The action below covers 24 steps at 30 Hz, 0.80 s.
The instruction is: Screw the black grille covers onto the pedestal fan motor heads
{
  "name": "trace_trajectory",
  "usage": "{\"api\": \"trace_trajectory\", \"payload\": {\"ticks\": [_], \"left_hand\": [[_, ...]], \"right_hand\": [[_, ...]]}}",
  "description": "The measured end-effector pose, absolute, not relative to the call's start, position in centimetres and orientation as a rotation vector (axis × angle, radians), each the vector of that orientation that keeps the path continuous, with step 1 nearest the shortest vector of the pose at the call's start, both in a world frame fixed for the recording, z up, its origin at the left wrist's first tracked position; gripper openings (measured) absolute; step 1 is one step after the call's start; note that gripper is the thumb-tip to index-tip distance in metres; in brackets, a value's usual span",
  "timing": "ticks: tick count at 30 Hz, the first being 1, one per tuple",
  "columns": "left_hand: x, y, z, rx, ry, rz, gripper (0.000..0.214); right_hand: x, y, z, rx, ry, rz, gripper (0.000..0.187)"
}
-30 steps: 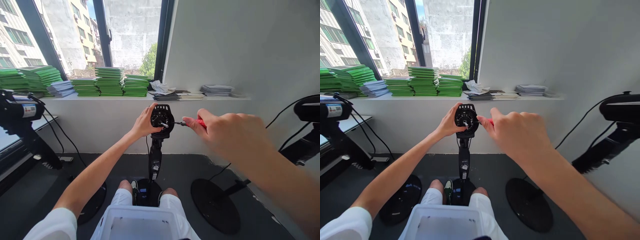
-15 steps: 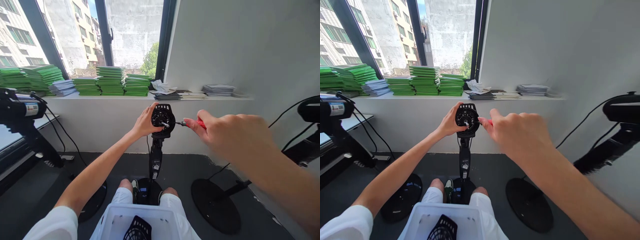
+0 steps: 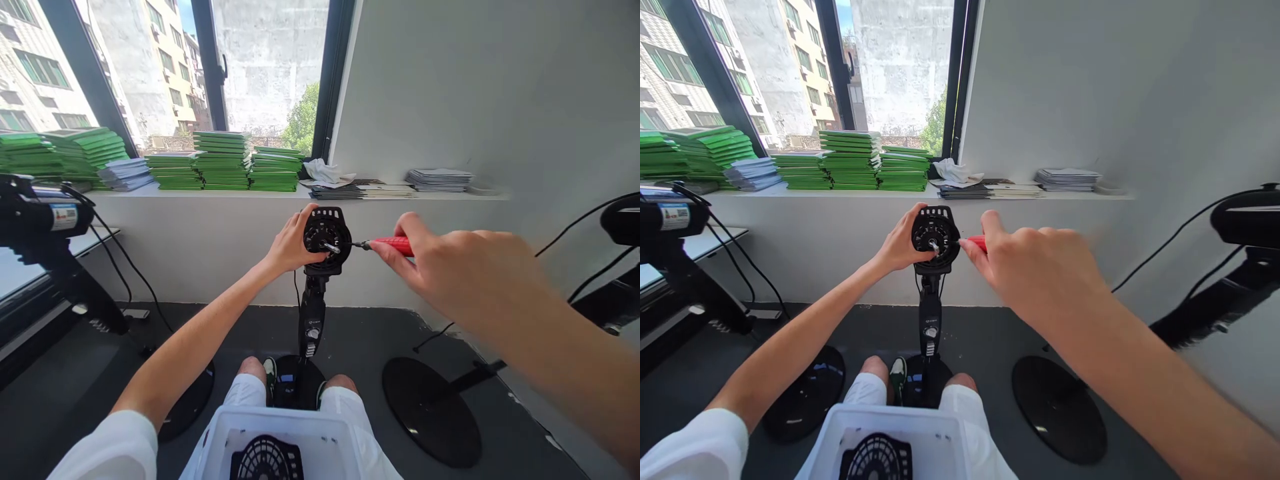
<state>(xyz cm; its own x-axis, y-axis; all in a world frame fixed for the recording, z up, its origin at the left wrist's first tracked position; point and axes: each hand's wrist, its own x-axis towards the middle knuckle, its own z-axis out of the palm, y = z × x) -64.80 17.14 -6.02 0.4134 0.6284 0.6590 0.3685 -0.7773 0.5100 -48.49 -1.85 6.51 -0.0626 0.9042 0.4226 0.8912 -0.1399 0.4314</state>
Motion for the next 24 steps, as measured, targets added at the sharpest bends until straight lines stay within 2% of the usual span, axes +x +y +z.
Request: {"api": "trace_trajectory", "payload": {"ticks": [2,6,9,13,15,17,21,24], "left_hand": [[-64.79,17.13,-6.03,2.384,0.870,1.302,0.101],[-64.81,17.05,-5.99,2.389,0.860,1.309,0.101],[-64.85,16.97,-5.94,2.392,0.859,1.309,0.100],[-64.94,16.93,-5.91,2.399,0.880,1.291,0.100],[-64.97,16.98,-5.94,2.401,0.876,1.291,0.102],[-64.97,17.03,-5.98,2.400,0.876,1.299,0.104],[-64.96,17.04,-5.98,2.394,0.864,1.302,0.104],[-64.97,17.01,-5.86,2.384,0.859,1.293,0.103]], "right_hand": [[-48.39,-1.78,6.43,2.165,2.059,1.040,0.062],[-48.37,-1.80,6.33,2.143,2.181,0.832,0.050],[-48.52,-1.79,6.34,2.223,2.040,0.957,0.057],[-48.66,-1.62,6.44,2.216,2.139,0.773,0.048],[-48.56,-1.59,6.47,2.245,2.011,0.861,0.048],[-48.35,-1.63,6.46,2.262,1.940,0.977,0.056],[-48.11,-1.79,6.42,2.228,2.079,0.887,0.049],[-48.28,-1.82,6.46,2.238,1.949,1.003,0.056]]}}
